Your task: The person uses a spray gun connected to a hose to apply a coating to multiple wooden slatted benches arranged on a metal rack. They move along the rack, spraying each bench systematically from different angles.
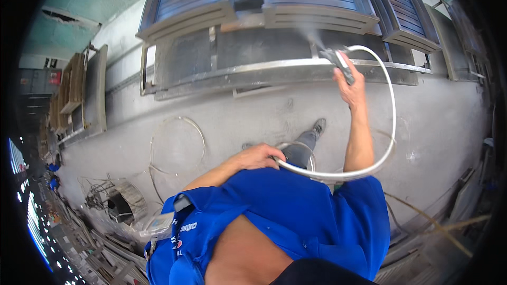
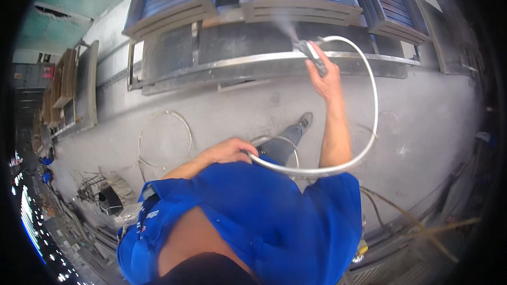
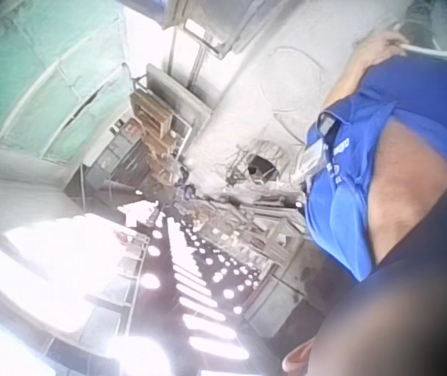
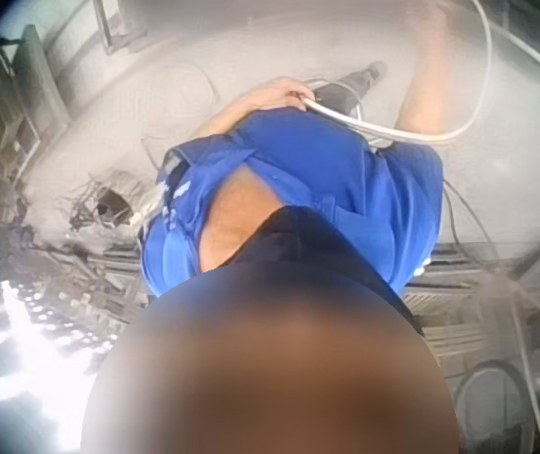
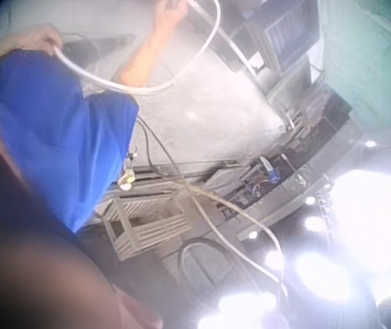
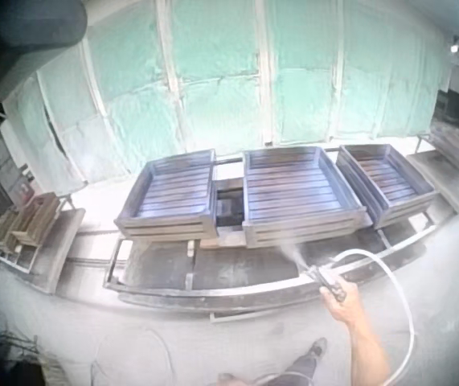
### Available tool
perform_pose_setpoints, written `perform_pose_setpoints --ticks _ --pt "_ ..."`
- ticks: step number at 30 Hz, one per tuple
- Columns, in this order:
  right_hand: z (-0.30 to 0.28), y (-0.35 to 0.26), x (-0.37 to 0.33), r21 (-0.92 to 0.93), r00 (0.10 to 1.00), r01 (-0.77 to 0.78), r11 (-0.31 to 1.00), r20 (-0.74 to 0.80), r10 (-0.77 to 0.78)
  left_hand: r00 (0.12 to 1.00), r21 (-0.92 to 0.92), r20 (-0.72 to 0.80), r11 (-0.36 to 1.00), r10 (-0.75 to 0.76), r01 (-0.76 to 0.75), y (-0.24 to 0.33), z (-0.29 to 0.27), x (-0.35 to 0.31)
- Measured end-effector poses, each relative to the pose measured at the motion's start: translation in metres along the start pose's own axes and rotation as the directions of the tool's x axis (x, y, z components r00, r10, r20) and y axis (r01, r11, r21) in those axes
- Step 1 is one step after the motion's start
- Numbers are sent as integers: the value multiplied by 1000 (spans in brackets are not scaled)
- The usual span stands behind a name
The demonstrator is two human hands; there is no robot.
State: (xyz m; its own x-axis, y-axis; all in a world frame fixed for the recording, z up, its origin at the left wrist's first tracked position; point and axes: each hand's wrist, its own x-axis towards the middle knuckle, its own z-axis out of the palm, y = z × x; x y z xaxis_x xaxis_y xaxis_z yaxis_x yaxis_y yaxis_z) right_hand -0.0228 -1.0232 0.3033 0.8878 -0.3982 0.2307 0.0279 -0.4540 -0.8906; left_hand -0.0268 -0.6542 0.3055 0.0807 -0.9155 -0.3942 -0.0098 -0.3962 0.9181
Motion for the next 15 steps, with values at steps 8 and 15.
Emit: perform_pose_setpoints --ticks 8,15 --pt "74 -9 6 -391 917 -174 904 -399 4 952 69 -254 985 171 -158 -40 -27 -136" --pt "176 -56 -1 32 919 -278 960 -283 275 932 15 -338 991 130 -133 -71 -62 -193"
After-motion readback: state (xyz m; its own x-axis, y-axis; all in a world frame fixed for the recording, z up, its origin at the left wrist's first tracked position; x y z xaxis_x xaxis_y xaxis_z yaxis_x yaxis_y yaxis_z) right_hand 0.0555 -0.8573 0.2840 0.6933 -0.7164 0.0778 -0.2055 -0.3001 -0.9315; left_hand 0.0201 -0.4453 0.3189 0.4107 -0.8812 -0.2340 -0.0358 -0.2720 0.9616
